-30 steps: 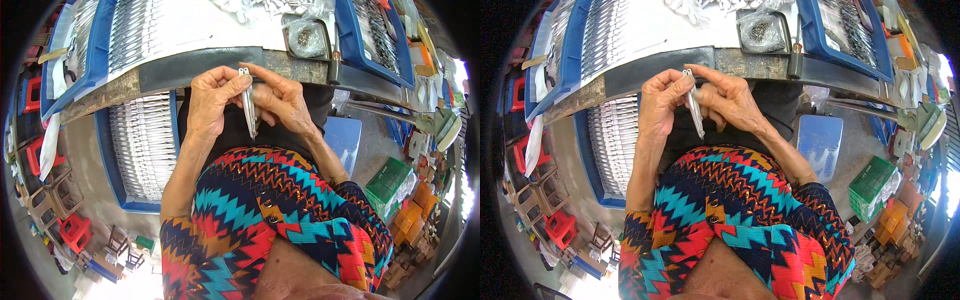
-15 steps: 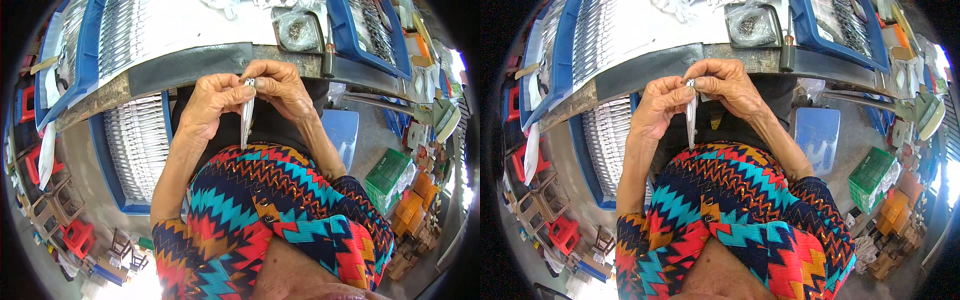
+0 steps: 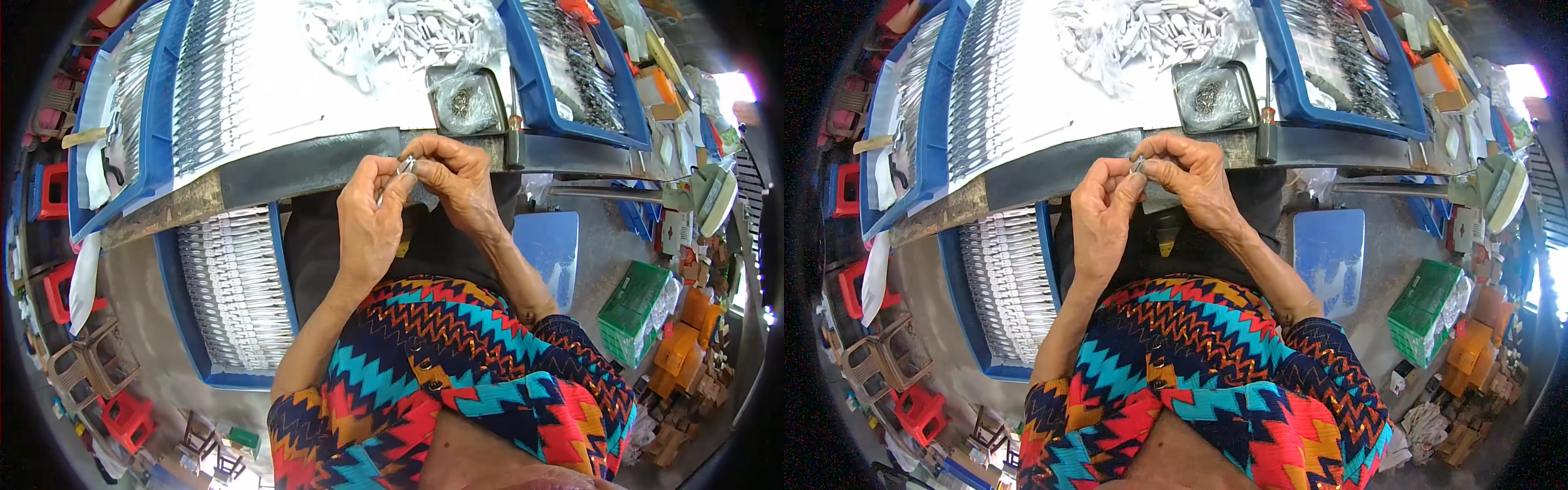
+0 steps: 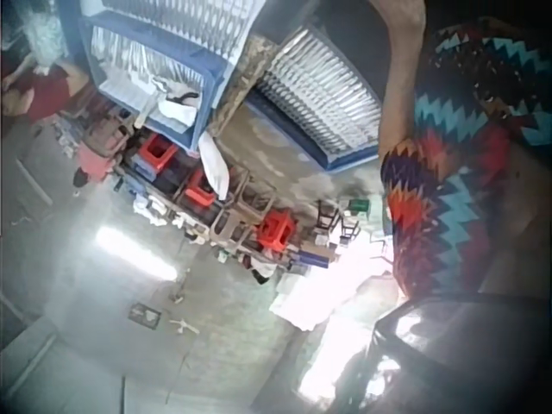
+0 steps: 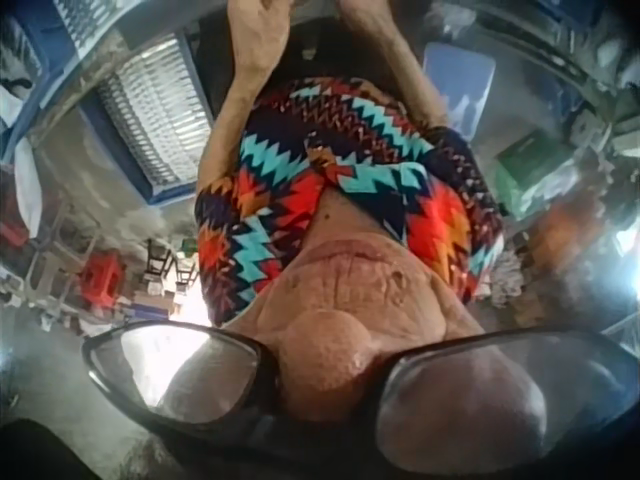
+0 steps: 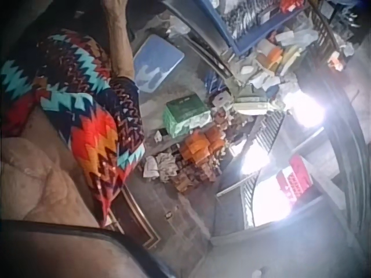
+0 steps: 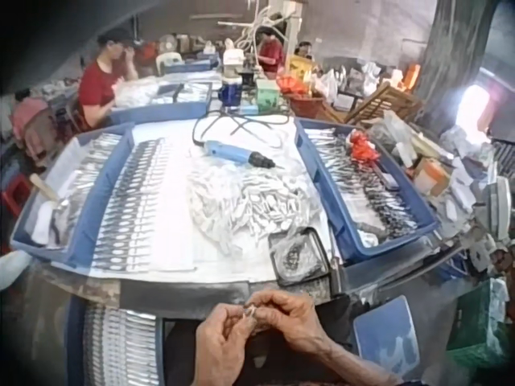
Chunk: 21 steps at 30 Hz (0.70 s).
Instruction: Assembling small metal and plastic components at a workbench using tweezers.
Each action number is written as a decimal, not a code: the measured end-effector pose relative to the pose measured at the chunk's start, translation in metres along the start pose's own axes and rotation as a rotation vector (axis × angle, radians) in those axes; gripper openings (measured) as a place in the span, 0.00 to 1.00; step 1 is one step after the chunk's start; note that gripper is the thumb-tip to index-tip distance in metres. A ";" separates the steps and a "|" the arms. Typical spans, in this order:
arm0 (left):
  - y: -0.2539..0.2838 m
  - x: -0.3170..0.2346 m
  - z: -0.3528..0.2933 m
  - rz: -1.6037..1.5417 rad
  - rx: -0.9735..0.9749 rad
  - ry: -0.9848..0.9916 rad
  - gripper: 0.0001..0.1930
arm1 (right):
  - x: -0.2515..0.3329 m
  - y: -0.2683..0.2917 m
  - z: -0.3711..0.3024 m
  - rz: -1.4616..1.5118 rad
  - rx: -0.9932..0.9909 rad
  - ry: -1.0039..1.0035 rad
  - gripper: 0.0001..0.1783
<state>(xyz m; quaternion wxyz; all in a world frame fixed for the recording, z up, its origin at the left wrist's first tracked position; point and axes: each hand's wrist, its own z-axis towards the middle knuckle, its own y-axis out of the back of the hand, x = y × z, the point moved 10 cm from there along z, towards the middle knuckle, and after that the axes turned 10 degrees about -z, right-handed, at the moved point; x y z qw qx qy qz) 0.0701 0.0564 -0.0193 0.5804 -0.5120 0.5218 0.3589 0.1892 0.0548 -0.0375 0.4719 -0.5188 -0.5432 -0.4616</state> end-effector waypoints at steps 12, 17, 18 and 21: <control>-0.003 -0.051 -0.004 0.810 -0.038 -0.509 0.05 | 0.050 0.016 0.053 -0.448 -0.050 0.137 0.09; -0.017 -0.046 -0.005 1.048 0.112 -0.609 0.06 | 0.056 0.017 0.107 -0.809 -0.128 0.413 0.10; -0.024 -0.046 -0.008 1.130 0.181 -0.674 0.07 | 0.056 0.010 0.112 -0.887 -0.089 0.445 0.10; -0.029 -0.041 -0.009 1.180 0.288 -0.690 0.06 | 0.053 -0.004 0.122 -1.055 0.036 0.443 0.11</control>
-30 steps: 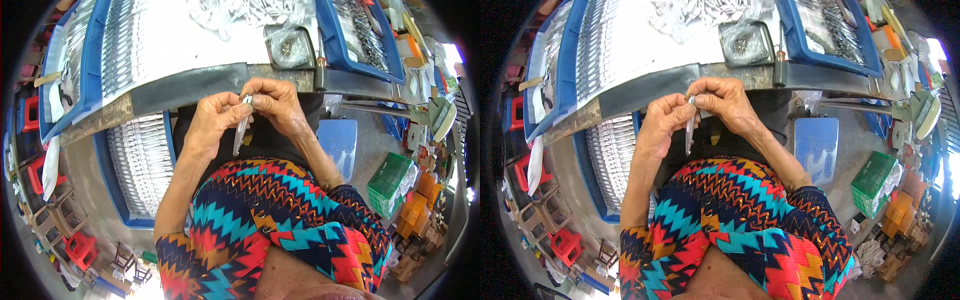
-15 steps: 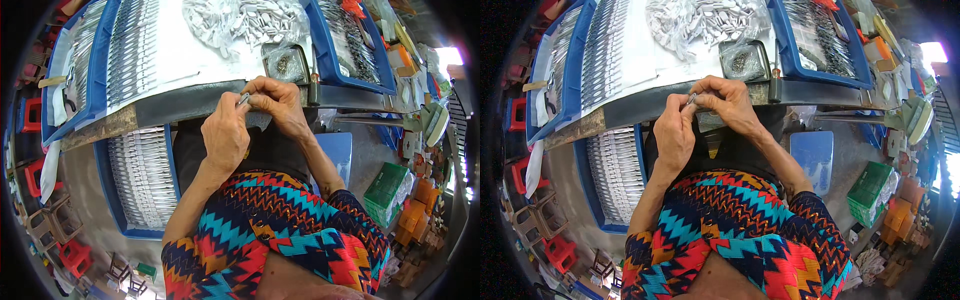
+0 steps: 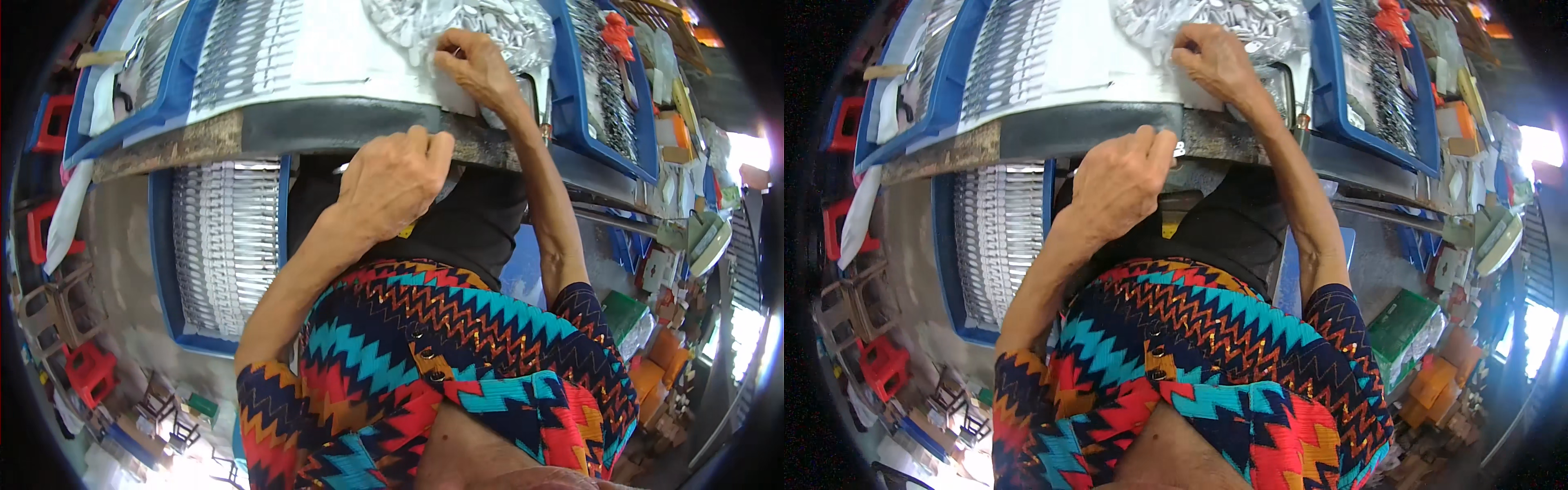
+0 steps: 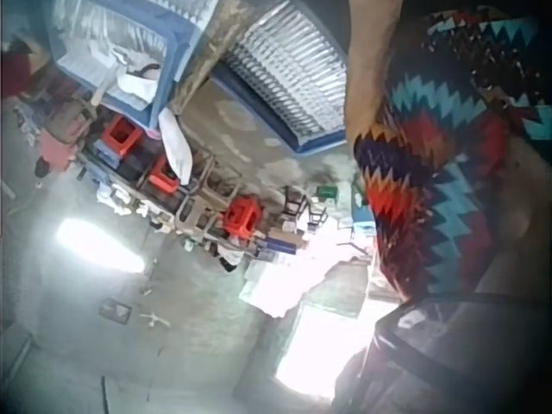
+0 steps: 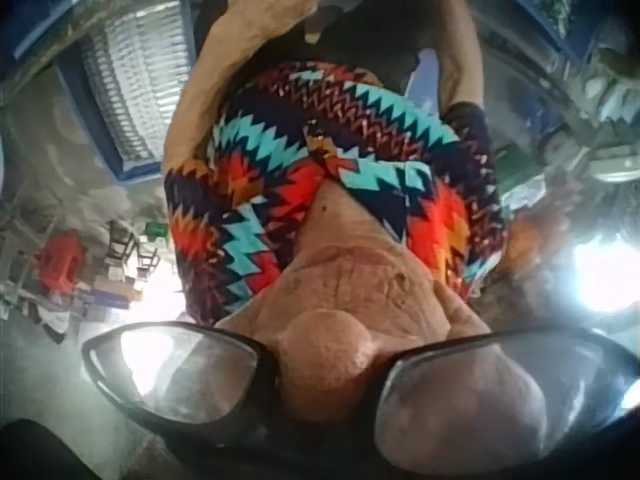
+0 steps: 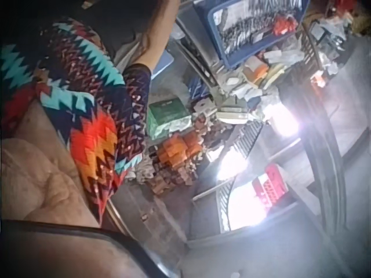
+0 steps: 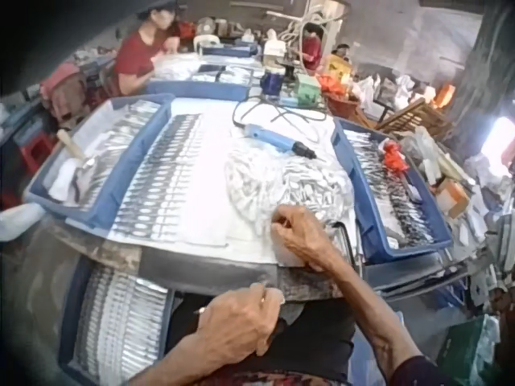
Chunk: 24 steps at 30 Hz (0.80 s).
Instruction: Assembling small metal and plastic components at a workbench using tweezers.
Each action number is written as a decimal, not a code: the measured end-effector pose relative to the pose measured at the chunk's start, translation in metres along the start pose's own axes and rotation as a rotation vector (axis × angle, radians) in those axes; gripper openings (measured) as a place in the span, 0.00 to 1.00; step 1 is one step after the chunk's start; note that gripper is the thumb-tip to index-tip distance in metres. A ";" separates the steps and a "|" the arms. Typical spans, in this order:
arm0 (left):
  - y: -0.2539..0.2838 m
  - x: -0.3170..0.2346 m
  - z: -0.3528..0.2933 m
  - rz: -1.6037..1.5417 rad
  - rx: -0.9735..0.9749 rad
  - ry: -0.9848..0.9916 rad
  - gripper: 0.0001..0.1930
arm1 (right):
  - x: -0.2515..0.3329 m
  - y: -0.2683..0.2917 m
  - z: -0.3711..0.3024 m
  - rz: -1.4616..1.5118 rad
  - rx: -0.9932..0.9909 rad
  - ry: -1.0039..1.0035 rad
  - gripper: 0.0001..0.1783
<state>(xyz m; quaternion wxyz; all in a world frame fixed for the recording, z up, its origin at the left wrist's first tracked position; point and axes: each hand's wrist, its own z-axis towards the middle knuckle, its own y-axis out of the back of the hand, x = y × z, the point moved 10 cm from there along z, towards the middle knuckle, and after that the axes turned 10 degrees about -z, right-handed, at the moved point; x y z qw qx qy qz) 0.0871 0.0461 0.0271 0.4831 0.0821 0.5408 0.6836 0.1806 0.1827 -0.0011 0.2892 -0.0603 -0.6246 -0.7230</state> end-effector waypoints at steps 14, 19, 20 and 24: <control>-0.025 -0.015 -0.002 -0.096 0.152 -0.175 0.06 | 0.011 0.010 -0.014 -0.329 -0.015 0.075 0.14; -0.022 -0.020 0.000 -0.118 0.130 -0.200 0.06 | -0.008 0.014 -0.015 -0.456 -0.085 0.100 0.14; -0.020 -0.021 0.001 -0.126 0.120 -0.208 0.07 | -0.005 0.022 -0.014 -0.368 -0.183 0.120 0.11; -0.012 -0.023 0.003 -0.125 0.076 -0.232 0.06 | -0.005 0.037 -0.017 -0.030 -0.119 -0.171 0.11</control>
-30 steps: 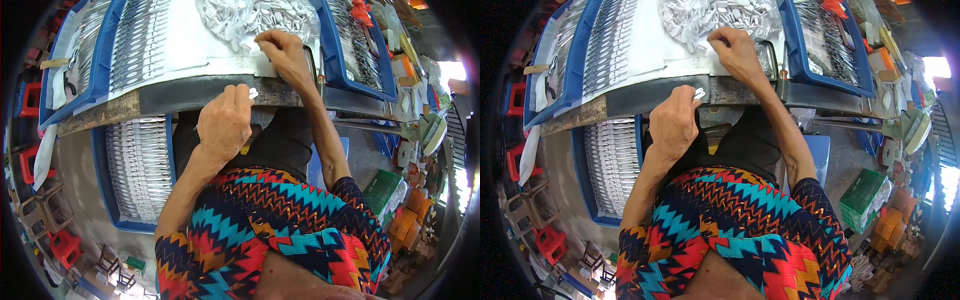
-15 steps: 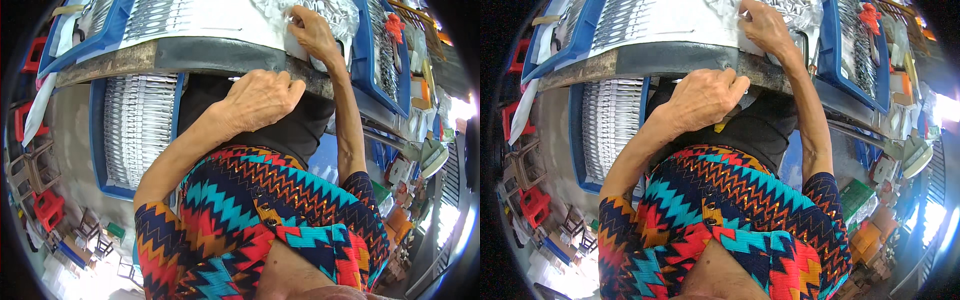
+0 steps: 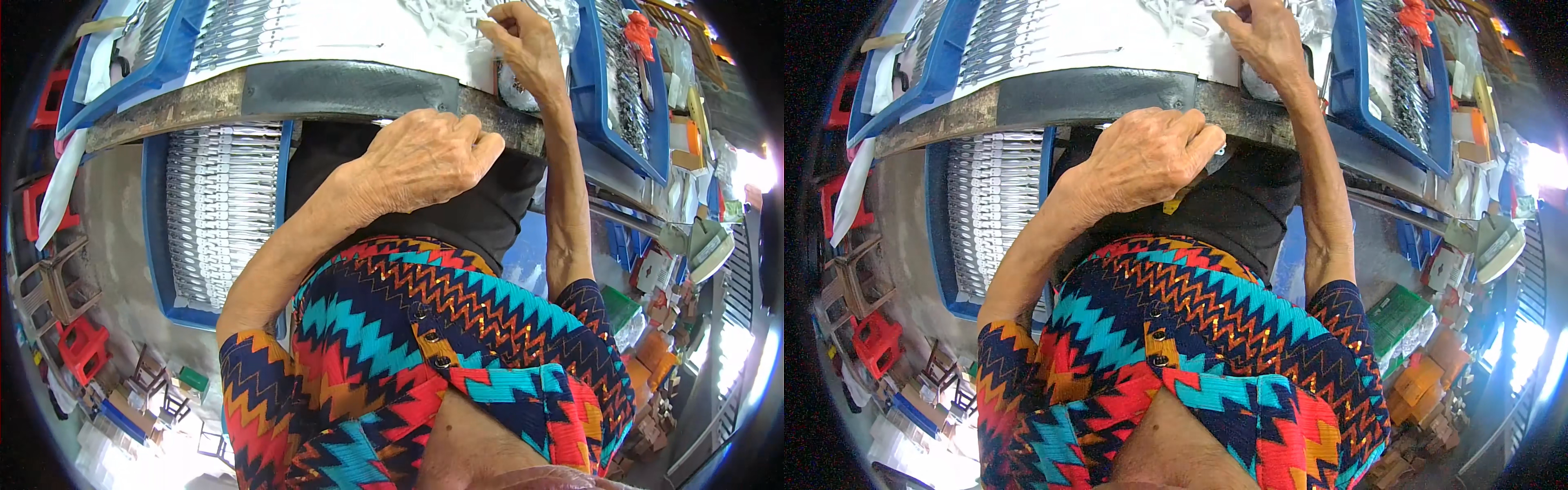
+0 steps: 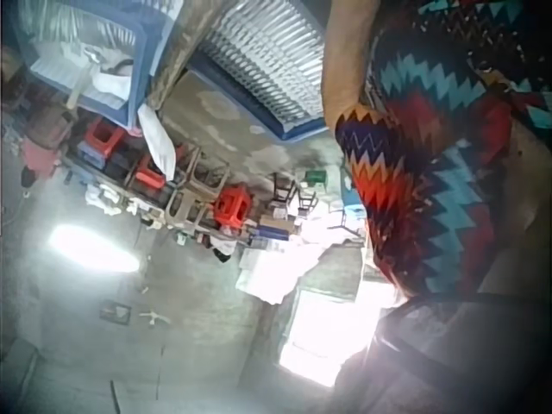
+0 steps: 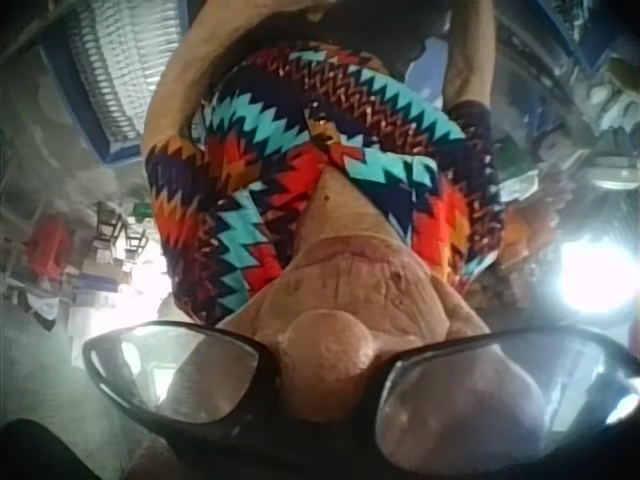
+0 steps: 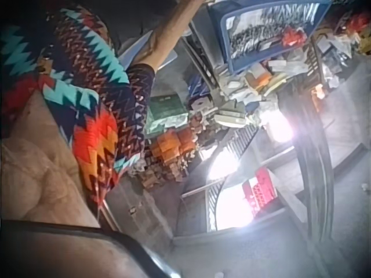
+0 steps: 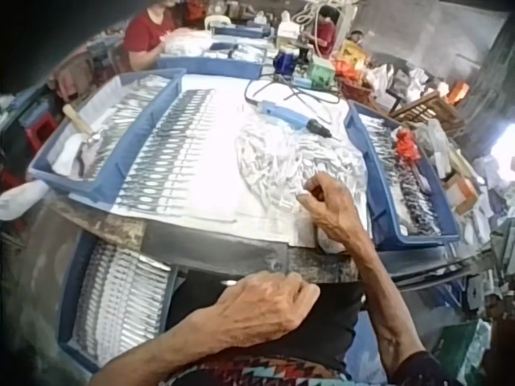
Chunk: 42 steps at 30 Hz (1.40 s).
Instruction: Assembling small metal and plastic components at a workbench using tweezers.
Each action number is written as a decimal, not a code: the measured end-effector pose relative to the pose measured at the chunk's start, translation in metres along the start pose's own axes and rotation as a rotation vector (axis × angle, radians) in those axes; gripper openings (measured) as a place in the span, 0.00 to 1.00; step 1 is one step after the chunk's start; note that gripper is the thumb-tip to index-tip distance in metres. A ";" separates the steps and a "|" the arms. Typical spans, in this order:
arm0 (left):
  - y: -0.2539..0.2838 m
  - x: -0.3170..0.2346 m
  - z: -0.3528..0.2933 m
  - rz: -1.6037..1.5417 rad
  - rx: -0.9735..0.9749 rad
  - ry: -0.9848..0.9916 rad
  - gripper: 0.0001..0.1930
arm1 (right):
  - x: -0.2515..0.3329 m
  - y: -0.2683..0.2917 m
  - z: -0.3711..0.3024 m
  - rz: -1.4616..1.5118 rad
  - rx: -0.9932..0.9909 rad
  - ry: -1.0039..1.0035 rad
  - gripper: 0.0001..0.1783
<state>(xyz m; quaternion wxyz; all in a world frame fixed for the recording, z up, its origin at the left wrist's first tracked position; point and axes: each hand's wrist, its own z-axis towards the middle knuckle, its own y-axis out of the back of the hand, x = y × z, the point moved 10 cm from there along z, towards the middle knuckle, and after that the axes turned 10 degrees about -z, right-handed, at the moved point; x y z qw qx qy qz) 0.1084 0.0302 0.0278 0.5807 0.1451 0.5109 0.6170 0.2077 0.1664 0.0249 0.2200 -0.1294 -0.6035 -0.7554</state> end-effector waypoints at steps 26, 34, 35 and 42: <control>0.028 0.056 -0.031 -0.429 -0.355 0.517 0.02 | 0.003 -0.039 -0.078 1.291 0.267 -0.368 0.09; 0.022 0.059 -0.034 -0.621 -0.396 0.544 0.02 | 0.005 -0.040 -0.092 1.317 0.221 -0.318 0.12; 0.018 0.063 -0.036 -0.717 -0.397 0.592 0.01 | 0.006 -0.042 -0.093 1.317 0.222 -0.318 0.12; 0.006 0.069 -0.044 -0.970 -0.389 0.695 0.02 | 0.013 -0.040 -0.099 1.339 0.147 -0.291 0.09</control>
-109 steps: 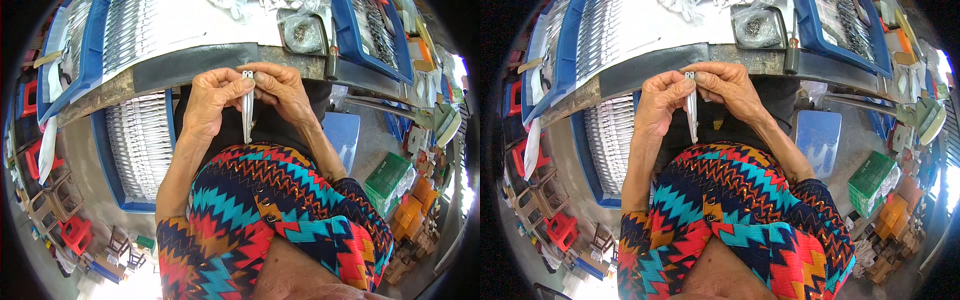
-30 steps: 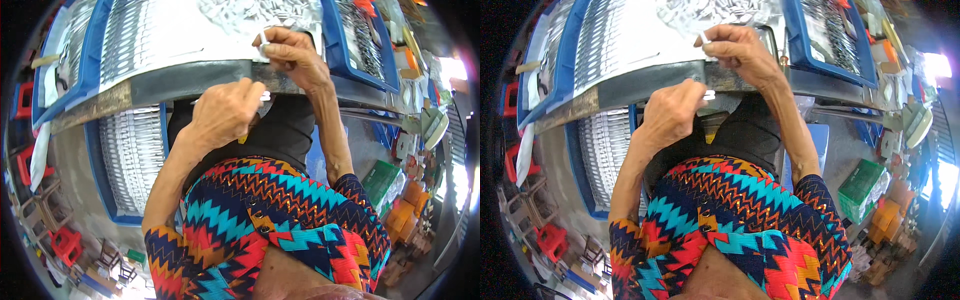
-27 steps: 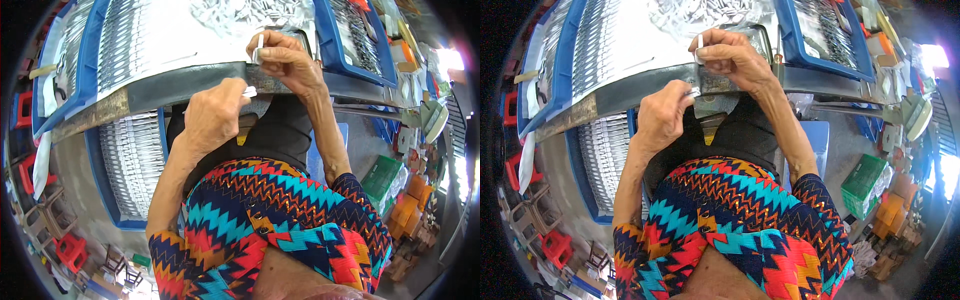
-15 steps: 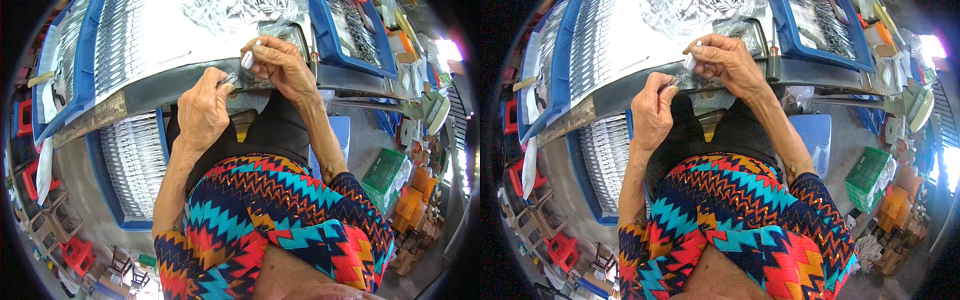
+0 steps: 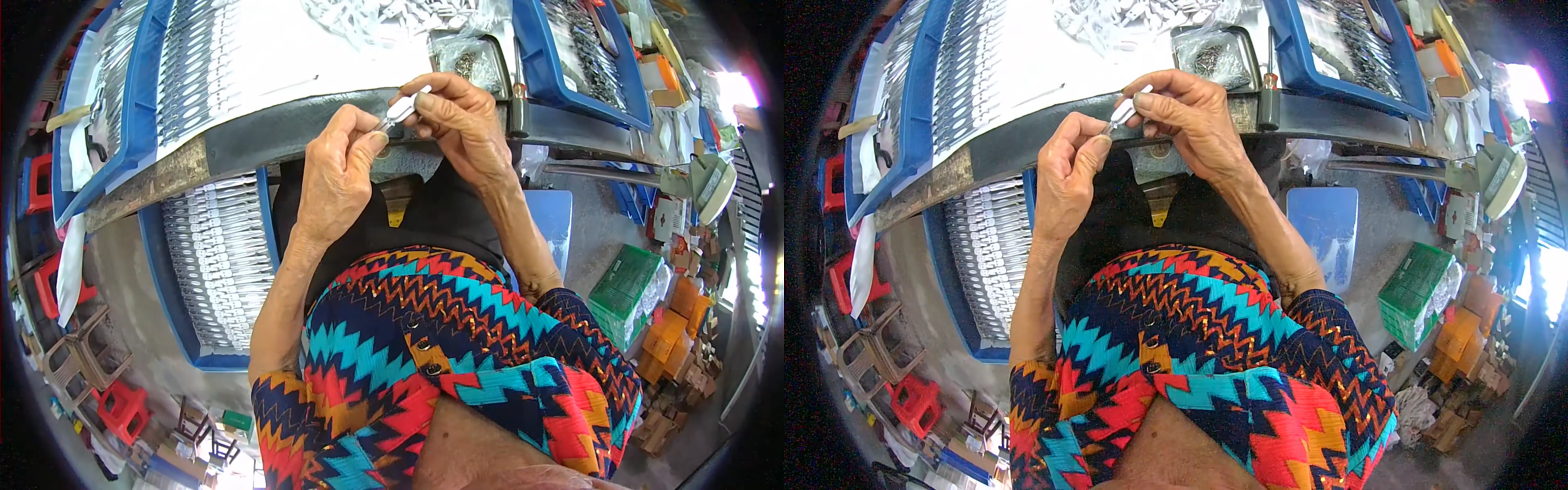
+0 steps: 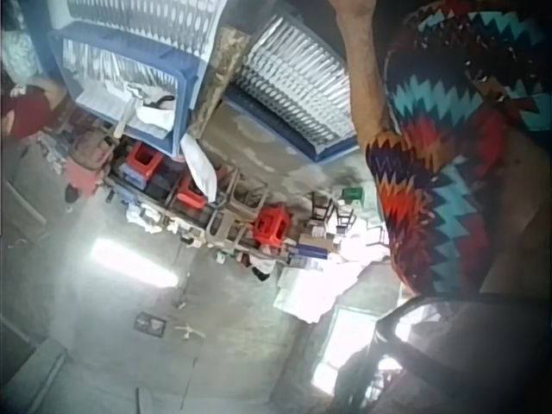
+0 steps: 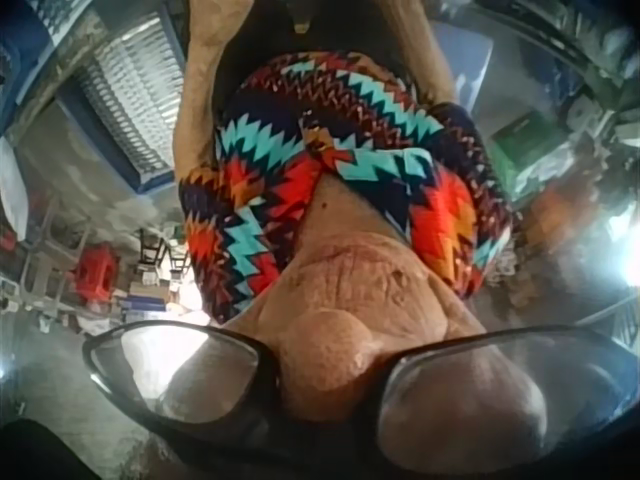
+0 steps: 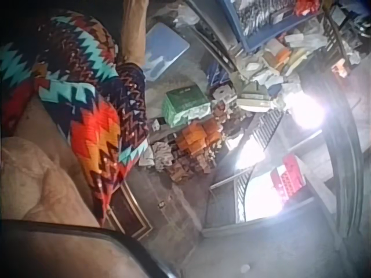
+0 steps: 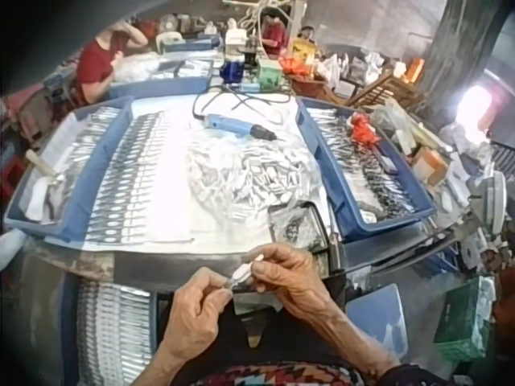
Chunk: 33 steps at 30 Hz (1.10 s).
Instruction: Assembling small metal and plastic components at a workbench using tweezers.
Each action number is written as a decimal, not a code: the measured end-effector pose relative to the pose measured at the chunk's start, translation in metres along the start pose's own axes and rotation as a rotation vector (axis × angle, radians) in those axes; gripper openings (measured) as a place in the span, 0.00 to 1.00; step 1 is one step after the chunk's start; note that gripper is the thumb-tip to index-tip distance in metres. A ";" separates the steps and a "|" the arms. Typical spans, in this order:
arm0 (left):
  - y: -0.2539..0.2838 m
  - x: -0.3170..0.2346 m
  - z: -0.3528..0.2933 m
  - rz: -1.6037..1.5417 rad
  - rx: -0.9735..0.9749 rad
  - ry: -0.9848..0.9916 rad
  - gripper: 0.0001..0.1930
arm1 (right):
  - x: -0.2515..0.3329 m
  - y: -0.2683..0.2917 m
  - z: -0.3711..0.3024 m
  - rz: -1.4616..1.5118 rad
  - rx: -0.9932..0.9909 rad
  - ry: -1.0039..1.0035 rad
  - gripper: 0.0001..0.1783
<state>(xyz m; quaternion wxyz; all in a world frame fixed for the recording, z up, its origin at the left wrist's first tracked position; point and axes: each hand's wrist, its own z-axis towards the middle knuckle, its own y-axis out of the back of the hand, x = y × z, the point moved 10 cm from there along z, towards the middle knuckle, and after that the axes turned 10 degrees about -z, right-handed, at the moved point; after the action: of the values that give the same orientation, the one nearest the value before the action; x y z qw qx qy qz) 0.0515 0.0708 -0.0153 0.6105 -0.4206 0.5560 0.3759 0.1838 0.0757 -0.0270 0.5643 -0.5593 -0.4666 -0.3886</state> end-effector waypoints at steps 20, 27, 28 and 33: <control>-0.022 0.016 -0.075 0.442 0.301 -0.034 0.06 | -0.031 -0.027 -0.087 -0.577 0.160 -0.105 0.10; -0.035 0.014 -0.103 0.533 0.377 -0.096 0.08 | -0.029 -0.050 -0.112 -0.833 0.433 -0.075 0.12; -0.037 0.012 -0.106 0.549 0.394 -0.102 0.09 | -0.030 -0.050 -0.115 -0.828 0.435 -0.081 0.12; -0.044 0.016 -0.117 0.593 0.428 -0.111 0.10 | -0.037 -0.052 -0.128 -0.824 0.436 0.019 0.10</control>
<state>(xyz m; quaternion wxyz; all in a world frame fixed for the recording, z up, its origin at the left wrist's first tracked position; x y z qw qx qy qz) 0.0513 -0.0544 -0.0299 0.5785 -0.0830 0.6858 0.4338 0.1356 -0.0580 -0.0409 0.4716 -0.1921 -0.7154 -0.4783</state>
